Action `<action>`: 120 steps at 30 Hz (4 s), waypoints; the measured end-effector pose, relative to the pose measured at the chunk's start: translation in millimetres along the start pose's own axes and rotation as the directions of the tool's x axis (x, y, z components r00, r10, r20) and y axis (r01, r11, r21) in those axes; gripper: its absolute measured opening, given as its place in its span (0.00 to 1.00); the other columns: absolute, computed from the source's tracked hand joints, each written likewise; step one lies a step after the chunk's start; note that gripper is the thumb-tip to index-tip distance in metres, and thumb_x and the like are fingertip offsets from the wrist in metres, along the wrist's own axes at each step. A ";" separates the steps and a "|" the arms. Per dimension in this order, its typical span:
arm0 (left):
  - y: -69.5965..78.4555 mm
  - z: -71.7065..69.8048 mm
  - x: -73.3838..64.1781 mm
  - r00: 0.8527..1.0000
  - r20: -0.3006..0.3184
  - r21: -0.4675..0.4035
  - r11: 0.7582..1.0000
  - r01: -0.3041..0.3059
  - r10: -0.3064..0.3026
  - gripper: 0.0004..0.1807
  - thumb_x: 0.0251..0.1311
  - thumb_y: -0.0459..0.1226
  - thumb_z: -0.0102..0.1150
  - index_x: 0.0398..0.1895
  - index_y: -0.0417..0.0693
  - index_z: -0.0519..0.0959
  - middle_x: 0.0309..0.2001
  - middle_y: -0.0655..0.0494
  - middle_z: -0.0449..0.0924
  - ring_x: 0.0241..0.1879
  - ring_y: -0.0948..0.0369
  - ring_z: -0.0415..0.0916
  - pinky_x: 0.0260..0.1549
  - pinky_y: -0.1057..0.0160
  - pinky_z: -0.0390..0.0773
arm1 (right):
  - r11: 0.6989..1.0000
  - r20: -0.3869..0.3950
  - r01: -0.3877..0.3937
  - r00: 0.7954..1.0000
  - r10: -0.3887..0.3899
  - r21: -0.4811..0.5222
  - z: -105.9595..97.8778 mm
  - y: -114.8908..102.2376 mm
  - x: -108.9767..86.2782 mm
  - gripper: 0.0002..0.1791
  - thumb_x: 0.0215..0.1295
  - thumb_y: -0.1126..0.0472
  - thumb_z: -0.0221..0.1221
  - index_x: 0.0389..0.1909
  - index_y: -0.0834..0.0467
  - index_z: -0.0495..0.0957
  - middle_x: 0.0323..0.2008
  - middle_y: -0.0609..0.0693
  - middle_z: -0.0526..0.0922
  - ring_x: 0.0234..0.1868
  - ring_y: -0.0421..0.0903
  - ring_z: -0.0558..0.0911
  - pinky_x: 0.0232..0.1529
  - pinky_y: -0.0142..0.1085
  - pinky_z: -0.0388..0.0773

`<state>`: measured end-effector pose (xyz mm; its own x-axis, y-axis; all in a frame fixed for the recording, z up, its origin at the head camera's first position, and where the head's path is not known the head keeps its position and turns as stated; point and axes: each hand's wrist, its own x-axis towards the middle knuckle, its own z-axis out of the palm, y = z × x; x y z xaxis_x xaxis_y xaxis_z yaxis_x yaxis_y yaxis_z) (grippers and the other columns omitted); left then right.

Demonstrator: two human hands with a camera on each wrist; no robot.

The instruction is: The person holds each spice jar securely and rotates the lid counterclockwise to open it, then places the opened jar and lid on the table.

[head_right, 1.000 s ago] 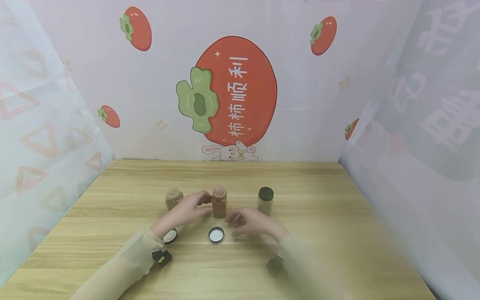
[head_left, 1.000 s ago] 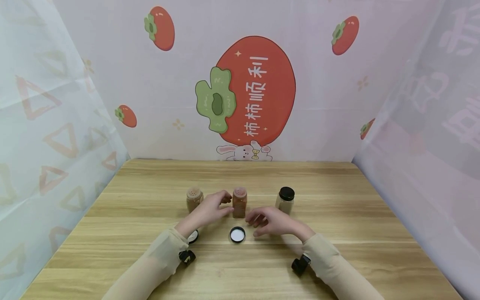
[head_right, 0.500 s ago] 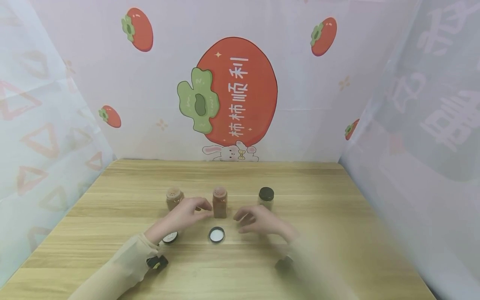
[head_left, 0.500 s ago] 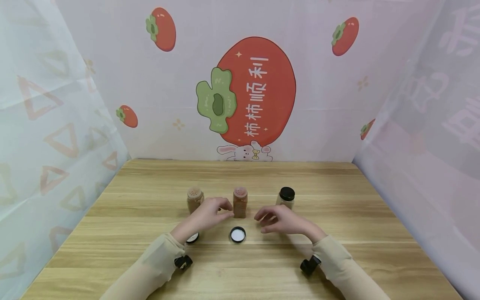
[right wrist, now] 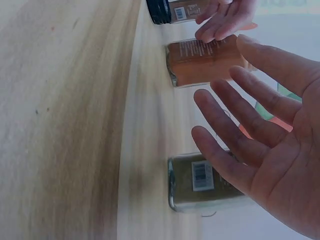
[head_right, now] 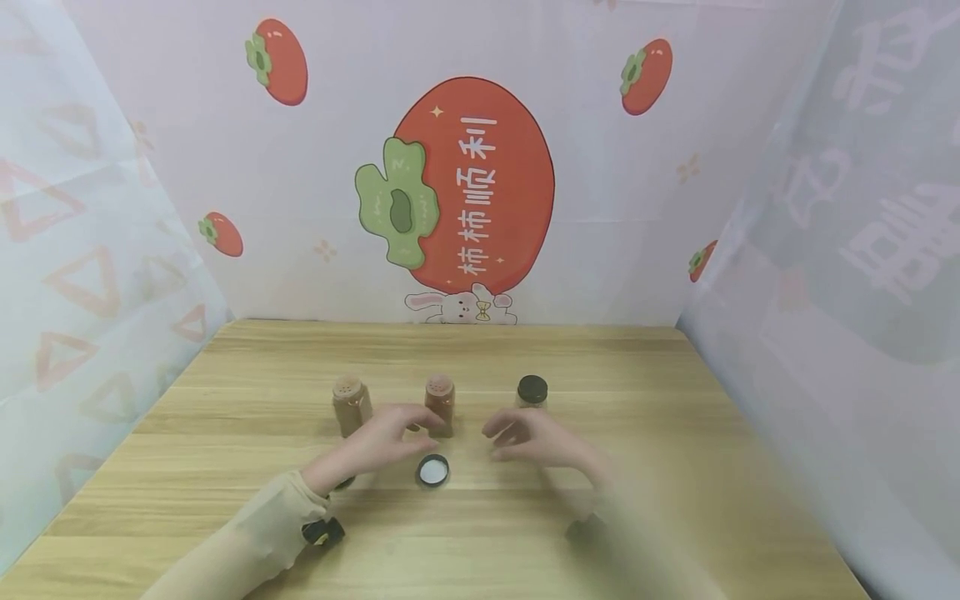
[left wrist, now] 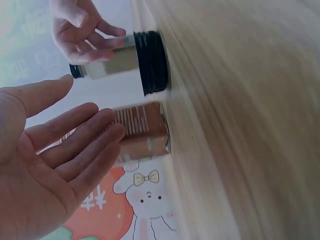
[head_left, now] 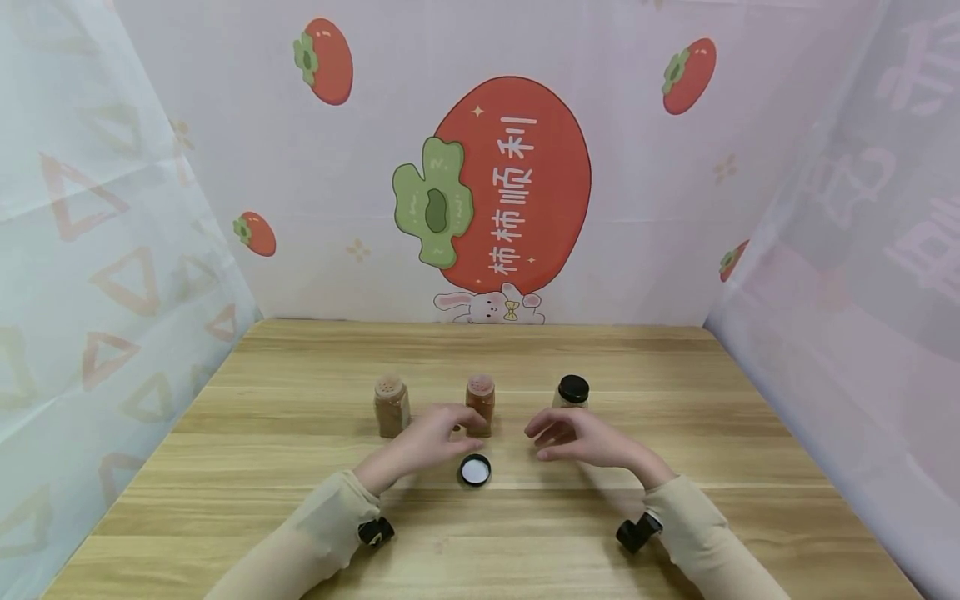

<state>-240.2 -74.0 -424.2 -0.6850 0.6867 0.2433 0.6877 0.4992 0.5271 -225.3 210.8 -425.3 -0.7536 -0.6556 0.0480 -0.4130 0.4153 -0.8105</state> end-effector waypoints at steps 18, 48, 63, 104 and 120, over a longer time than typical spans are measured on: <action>21.6 25.0 19.5 0.997 0.015 0.041 0.996 -0.080 0.080 0.17 0.60 0.40 0.61 0.51 0.45 0.78 0.50 0.55 0.81 0.49 0.60 0.78 0.50 0.64 0.78 | 1.000 -0.046 -0.003 0.999 0.003 -0.011 -22.3 0.3 -30.9 0.21 0.62 0.61 0.61 0.55 0.64 0.73 0.52 0.61 0.80 0.53 0.58 0.79 0.52 0.43 0.79; 49.0 48.3 78.2 0.979 -0.099 -0.090 0.982 0.167 -0.176 0.23 0.58 0.41 0.63 0.56 0.43 0.75 0.55 0.50 0.78 0.56 0.56 0.74 0.56 0.59 0.75 | 0.990 -0.276 -0.136 0.954 0.119 -0.042 -59.6 18.5 -52.5 0.22 0.64 0.55 0.60 0.56 0.60 0.73 0.54 0.62 0.77 0.53 0.58 0.78 0.47 0.31 0.79; 41.6 56.2 100.1 0.962 -0.077 -0.120 0.960 0.251 -0.261 0.25 0.54 0.41 0.66 0.54 0.42 0.75 0.54 0.48 0.78 0.55 0.53 0.75 0.54 0.58 0.76 | 0.991 -0.361 -0.136 0.924 0.124 -0.008 -62.0 23.3 -33.5 0.21 0.64 0.52 0.60 0.56 0.54 0.74 0.56 0.55 0.78 0.56 0.56 0.77 0.49 0.36 0.78; 42.2 61.9 115.6 0.965 -0.001 -0.077 0.962 0.261 -0.262 0.24 0.52 0.41 0.69 0.52 0.42 0.77 0.52 0.50 0.79 0.54 0.54 0.75 0.54 0.60 0.75 | 0.998 -0.390 -0.067 0.919 0.054 -0.019 -60.3 23.6 -10.7 0.23 0.55 0.57 0.68 0.50 0.61 0.78 0.46 0.57 0.83 0.49 0.54 0.80 0.47 0.36 0.81; 44.9 60.9 116.2 0.959 0.032 -0.045 0.958 0.282 -0.281 0.25 0.54 0.43 0.67 0.54 0.42 0.75 0.54 0.50 0.77 0.54 0.56 0.75 0.54 0.60 0.75 | 0.997 -0.372 -0.035 0.928 0.007 -0.067 -63.3 26.3 -9.0 0.20 0.57 0.57 0.66 0.49 0.60 0.79 0.47 0.56 0.82 0.49 0.51 0.79 0.47 0.34 0.80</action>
<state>-274.3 60.4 -421.9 -0.8424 0.5356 0.0592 0.4551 0.6483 0.6104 -261.8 267.6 -410.1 -0.8929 -0.3706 0.2558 -0.4196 0.4789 -0.7711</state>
